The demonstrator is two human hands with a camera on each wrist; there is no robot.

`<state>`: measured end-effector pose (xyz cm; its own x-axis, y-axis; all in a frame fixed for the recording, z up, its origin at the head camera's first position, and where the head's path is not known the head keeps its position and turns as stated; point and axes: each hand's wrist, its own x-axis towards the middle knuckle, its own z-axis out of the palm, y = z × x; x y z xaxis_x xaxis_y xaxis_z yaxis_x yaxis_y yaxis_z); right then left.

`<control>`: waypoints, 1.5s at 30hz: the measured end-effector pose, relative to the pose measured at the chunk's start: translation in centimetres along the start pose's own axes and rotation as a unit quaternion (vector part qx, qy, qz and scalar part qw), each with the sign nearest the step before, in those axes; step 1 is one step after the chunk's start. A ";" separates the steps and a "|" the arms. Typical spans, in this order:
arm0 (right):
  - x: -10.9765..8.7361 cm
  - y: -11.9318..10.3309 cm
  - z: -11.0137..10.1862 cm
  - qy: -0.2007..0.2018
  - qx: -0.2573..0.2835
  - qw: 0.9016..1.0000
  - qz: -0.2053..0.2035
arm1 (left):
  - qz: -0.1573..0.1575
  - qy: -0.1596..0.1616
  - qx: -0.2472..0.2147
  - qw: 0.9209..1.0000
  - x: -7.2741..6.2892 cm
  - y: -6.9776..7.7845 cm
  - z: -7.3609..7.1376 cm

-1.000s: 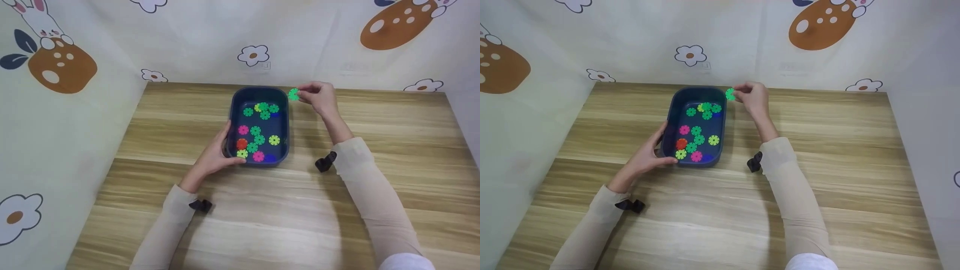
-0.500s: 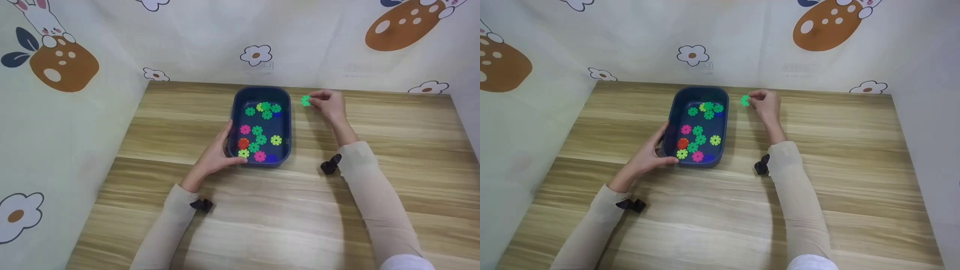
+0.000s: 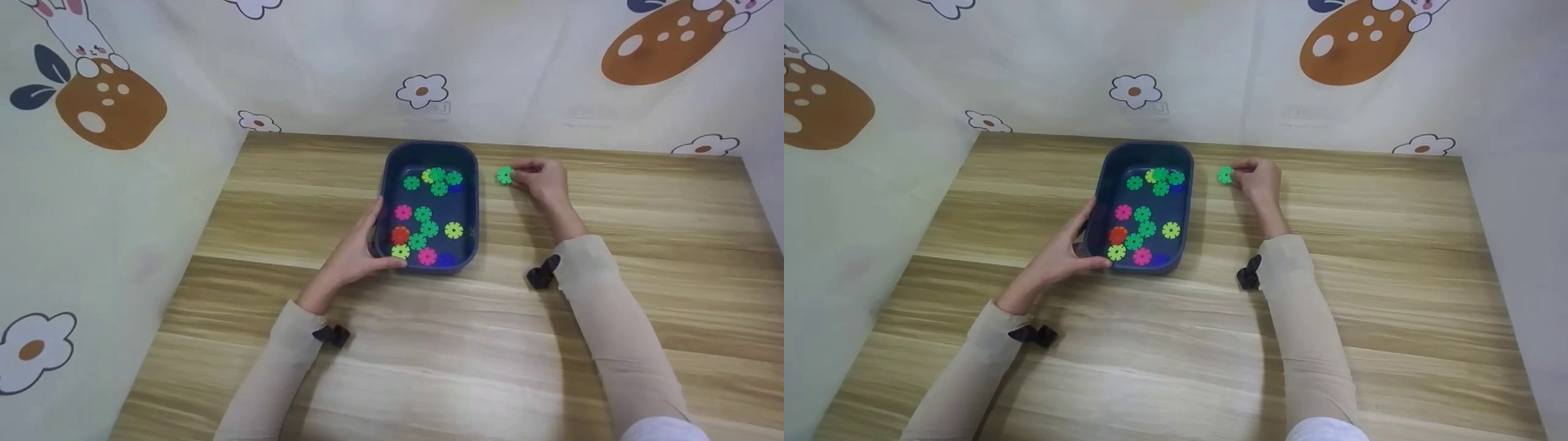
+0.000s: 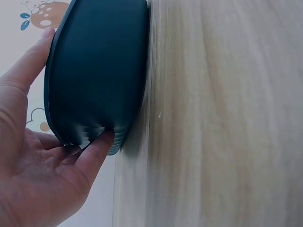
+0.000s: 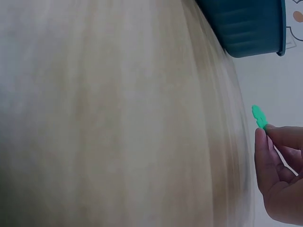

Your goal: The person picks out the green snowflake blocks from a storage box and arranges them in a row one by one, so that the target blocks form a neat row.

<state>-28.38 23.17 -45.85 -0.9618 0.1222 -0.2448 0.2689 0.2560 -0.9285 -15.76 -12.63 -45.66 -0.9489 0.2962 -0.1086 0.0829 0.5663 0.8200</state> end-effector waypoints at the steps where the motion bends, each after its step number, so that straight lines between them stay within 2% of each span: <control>1: 0.0 0.1 0.0 -0.001 -0.004 1.000 0.001 | 0.000 -0.001 -0.001 1.000 0.0 0.0 0.0; 8: 0.0 0.2 -0.1 -0.007 -0.032 0.999 0.005 | -0.010 -0.002 -0.003 1.000 0.0 0.1 0.0; 15: 0.2 0.1 0.1 -0.012 -0.077 0.997 0.017 | 0.012 0.001 -0.009 1.000 0.1 -0.1 0.1; 18: 0.0 0.1 0.1 -0.011 -0.093 0.995 0.019 | 0.007 -0.001 -0.010 1.000 0.0 -0.1 0.1; 25: -0.4 0.0 -0.4 -0.001 -0.127 0.992 -0.003 | 0.005 -0.001 -0.009 1.000 0.1 -0.1 0.1; 34: -0.7 -0.7 -0.7 0.001 -0.072 0.997 -0.013 | 0.012 -0.002 -0.015 1.000 0.2 -0.1 0.0; 40: -1.6 -1.7 -0.2 -0.002 -0.081 0.995 -0.064 | 0.006 -0.009 -0.013 1.000 0.1 -0.2 0.1; 45: -2.5 -3.2 0.7 -0.012 -0.048 0.995 -0.091 | 0.013 -0.007 -0.016 1.000 0.3 -0.1 0.0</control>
<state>-26.90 21.35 -42.43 -0.9957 0.0434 -0.0820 0.0922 0.3620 -0.9276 -16.05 -12.59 -45.84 -0.9425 0.3204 -0.0950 0.0969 0.5340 0.8399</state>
